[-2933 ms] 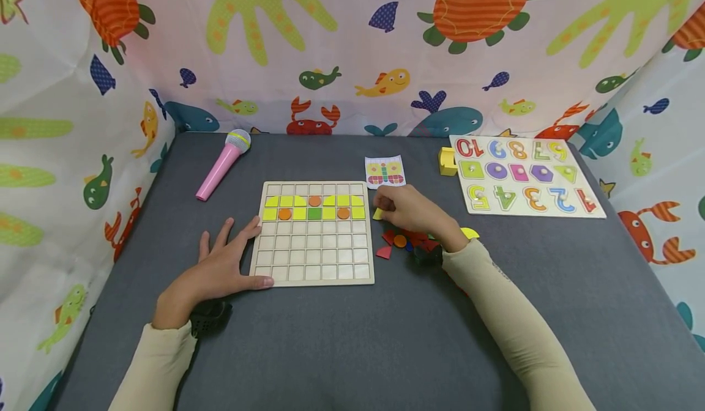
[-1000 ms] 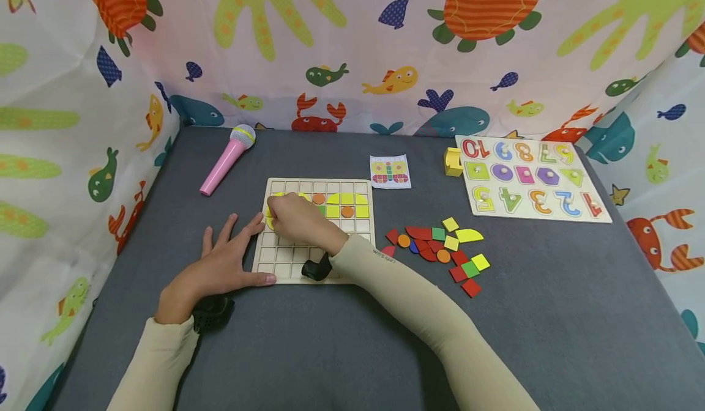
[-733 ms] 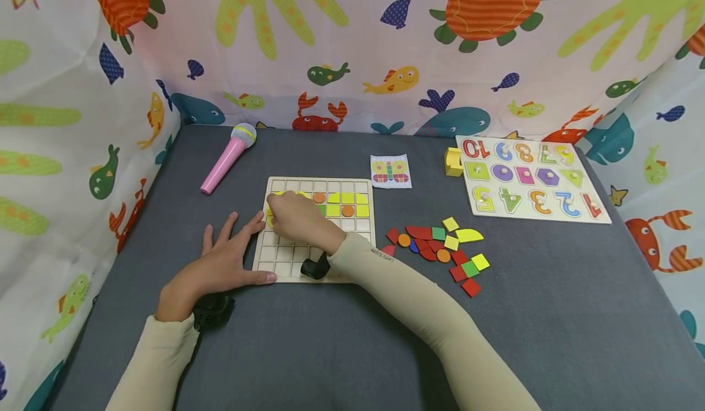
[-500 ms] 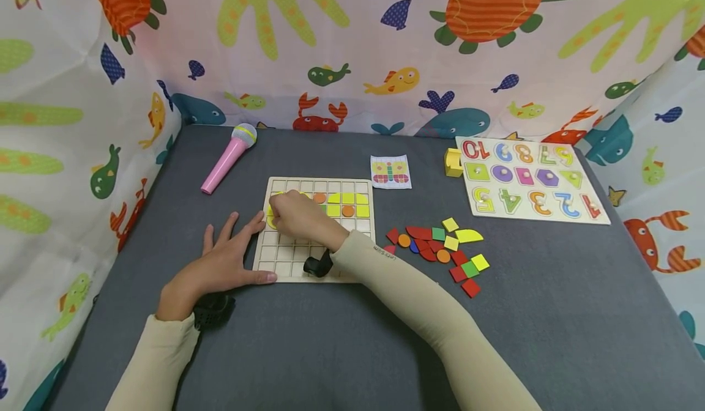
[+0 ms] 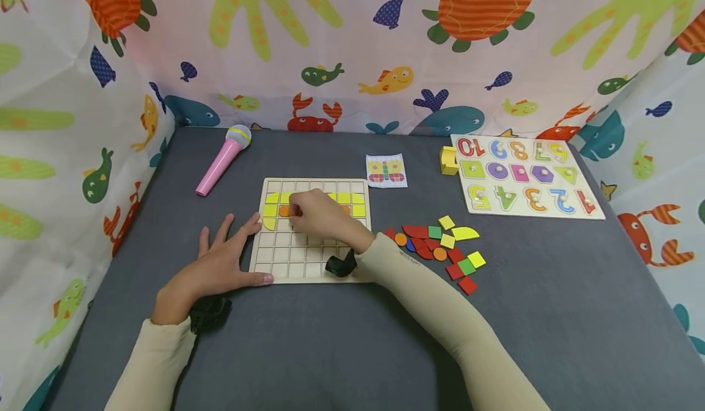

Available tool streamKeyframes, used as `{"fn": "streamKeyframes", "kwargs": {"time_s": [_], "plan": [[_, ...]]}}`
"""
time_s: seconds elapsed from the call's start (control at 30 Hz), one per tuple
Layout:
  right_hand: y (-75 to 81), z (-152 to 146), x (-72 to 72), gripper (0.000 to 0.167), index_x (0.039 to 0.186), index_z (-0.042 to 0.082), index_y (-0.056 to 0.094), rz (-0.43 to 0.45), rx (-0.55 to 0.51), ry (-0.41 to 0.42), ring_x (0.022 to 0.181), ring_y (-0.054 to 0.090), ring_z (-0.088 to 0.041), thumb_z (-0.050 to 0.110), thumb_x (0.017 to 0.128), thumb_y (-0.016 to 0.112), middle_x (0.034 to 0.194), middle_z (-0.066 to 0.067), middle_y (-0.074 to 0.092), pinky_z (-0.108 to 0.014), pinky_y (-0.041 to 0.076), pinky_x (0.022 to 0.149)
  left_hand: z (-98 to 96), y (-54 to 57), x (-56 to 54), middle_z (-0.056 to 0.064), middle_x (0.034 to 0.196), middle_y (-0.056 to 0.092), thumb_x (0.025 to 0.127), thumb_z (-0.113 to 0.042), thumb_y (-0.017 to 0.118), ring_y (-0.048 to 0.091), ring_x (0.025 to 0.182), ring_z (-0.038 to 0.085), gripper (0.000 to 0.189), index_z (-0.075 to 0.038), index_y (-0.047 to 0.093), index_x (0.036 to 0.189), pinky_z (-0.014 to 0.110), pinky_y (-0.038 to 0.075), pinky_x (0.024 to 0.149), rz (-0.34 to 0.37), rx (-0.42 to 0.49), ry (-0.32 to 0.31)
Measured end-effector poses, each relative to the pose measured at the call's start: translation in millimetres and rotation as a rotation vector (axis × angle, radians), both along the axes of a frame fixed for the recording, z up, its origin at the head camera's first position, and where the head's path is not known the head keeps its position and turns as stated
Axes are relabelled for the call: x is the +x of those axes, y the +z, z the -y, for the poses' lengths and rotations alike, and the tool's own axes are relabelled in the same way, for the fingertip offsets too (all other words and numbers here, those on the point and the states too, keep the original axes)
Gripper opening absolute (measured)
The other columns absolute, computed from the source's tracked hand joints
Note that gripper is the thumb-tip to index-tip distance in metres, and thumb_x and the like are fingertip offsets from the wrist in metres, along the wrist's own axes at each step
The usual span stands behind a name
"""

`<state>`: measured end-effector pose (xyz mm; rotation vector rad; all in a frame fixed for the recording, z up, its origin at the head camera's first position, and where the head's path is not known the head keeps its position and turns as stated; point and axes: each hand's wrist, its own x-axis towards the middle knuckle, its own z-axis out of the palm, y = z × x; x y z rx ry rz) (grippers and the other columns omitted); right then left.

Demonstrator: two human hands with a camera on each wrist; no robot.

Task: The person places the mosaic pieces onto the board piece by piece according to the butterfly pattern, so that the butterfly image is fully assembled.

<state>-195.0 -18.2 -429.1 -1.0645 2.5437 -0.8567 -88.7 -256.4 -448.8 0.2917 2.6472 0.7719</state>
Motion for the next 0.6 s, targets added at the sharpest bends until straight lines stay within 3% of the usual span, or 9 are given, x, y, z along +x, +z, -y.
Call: {"fn": "streamKeyframes", "kwargs": {"time_s": [0.17,0.37,0.6], "plan": [[6.7,-35,0.4,0.003,0.101,0.007,0.072,0.032,-0.093,0.038,0.079,0.06,-0.016,0.01,0.101,0.074,0.088,0.0,0.068,-0.028,0.048,0.074,0.8,3.0,1.1,0.018,0.178,0.01,0.081,-0.065,0.087,-0.009,0.158,0.054,0.122,-0.01,0.025,0.17,0.08,-0.017,0.112,0.012,0.002,0.002],[14.5,-86,3.8,0.017,0.114,0.002,0.075,0.07,-0.168,-0.027,0.093,0.065,-0.017,0.011,0.1,0.077,0.102,-0.001,0.073,-0.035,0.055,0.083,0.9,2.0,0.8,0.016,0.179,0.009,0.08,-0.067,0.086,-0.009,0.159,0.053,0.122,-0.011,0.025,0.17,0.08,-0.016,0.112,0.014,-0.008,0.005],[14.1,-155,11.8,0.021,0.119,0.002,0.074,0.056,-0.155,-0.135,0.097,0.064,-0.021,0.012,0.1,0.076,0.109,-0.004,0.073,-0.04,0.055,0.084,-0.5,0.7,0.5,0.017,0.178,0.01,0.081,-0.067,0.086,-0.009,0.159,0.053,0.122,-0.011,0.025,0.17,0.08,-0.016,0.113,0.014,0.003,0.005]]}}
